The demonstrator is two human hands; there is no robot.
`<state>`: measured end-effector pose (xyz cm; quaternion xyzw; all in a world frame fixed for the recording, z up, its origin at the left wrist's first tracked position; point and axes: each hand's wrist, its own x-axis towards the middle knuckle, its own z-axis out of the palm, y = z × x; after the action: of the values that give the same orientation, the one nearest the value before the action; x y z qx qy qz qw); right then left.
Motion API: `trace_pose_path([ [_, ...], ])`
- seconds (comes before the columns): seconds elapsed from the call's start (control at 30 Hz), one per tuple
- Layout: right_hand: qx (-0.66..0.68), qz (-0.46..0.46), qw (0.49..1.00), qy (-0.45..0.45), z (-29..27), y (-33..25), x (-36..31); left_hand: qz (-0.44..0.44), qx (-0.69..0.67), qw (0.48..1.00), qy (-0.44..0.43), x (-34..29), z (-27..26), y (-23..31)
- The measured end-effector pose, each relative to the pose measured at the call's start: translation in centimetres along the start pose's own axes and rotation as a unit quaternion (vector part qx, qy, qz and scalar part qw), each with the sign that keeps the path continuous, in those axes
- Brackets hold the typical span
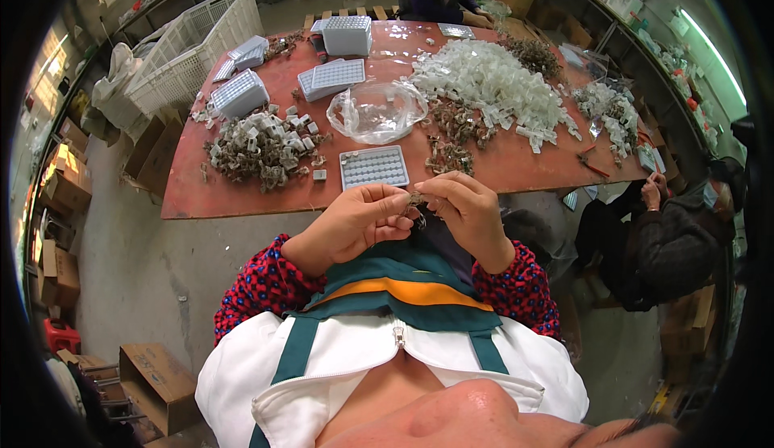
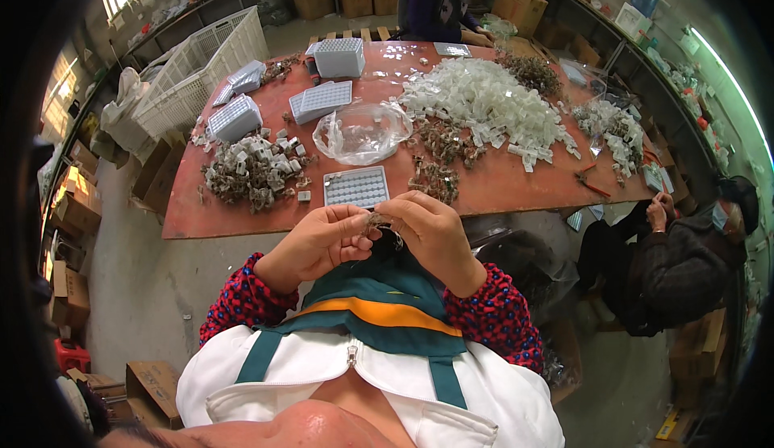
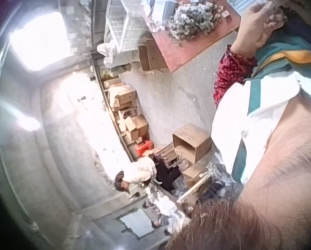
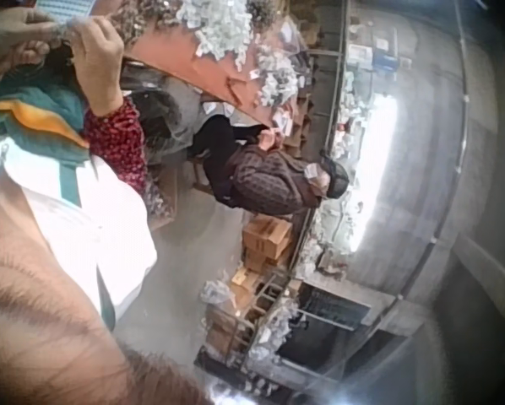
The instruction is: The person repeatedly picks small white plastic housings and metal contacts from a table, inserts the contacts into the housings, and places the assembled units into a gray plastic tray. The person also occasionally picks up and sets down a small green component.
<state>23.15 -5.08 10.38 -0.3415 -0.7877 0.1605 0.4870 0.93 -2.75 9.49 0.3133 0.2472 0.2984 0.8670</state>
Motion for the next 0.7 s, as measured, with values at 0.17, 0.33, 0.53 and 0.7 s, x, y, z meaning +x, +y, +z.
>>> trace_pose_path([
  [0.17, 0.193, 0.133, 0.972, -0.007, 0.3, 0.3, -0.7, 0.101, 0.076, 0.991, 0.038, 0.0, 0.0, -1.0],
  [0.33, 0.406, 0.214, 0.888, 0.035, 0.7, 1.7, -0.9, 0.250, 0.208, 0.942, 0.083, 0.3, 0.3, -1.3],
  [0.53, 0.282, 0.256, 0.922, 0.064, 1.7, 2.6, -1.1, 0.195, -0.029, 0.980, 0.030, 0.6, -0.9, -0.8],
  [0.7, 0.006, 0.090, 0.992, -0.083, 3.6, 0.7, -0.8, 0.333, 0.132, 0.931, 0.071, 2.2, -0.6, -1.6],
])
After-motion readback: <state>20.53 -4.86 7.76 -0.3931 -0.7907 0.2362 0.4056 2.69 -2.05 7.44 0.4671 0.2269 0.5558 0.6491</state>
